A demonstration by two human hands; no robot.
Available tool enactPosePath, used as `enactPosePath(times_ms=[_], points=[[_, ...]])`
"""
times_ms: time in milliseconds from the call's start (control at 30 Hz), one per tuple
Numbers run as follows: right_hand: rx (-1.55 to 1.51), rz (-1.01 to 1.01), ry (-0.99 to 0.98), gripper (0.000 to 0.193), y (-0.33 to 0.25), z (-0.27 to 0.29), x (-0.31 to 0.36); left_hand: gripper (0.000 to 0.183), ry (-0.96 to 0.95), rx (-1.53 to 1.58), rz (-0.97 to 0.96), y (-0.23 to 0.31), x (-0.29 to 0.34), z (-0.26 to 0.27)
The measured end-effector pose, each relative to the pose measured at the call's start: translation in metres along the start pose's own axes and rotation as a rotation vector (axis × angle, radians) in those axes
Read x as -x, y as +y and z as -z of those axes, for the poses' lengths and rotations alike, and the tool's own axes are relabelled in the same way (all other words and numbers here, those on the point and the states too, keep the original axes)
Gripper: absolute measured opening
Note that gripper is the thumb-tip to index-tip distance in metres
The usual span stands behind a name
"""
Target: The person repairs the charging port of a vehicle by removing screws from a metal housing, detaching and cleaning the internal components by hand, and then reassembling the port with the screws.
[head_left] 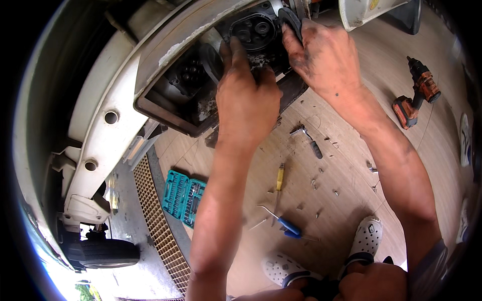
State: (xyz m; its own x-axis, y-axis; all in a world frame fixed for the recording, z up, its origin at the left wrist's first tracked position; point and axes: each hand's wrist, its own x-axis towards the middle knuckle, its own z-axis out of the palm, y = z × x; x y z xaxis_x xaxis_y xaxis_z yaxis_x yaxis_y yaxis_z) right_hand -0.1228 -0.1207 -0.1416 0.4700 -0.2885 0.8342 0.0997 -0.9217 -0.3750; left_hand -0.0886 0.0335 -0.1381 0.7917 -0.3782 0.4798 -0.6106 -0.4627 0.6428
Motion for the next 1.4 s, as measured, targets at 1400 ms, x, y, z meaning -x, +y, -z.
enactPosePath(times_ms=[1400], points=[[0.058,0.054,0.034,0.025,-0.005,0.024,0.02,0.06,-0.013,0.285,0.078,0.021,0.063,0.009]])
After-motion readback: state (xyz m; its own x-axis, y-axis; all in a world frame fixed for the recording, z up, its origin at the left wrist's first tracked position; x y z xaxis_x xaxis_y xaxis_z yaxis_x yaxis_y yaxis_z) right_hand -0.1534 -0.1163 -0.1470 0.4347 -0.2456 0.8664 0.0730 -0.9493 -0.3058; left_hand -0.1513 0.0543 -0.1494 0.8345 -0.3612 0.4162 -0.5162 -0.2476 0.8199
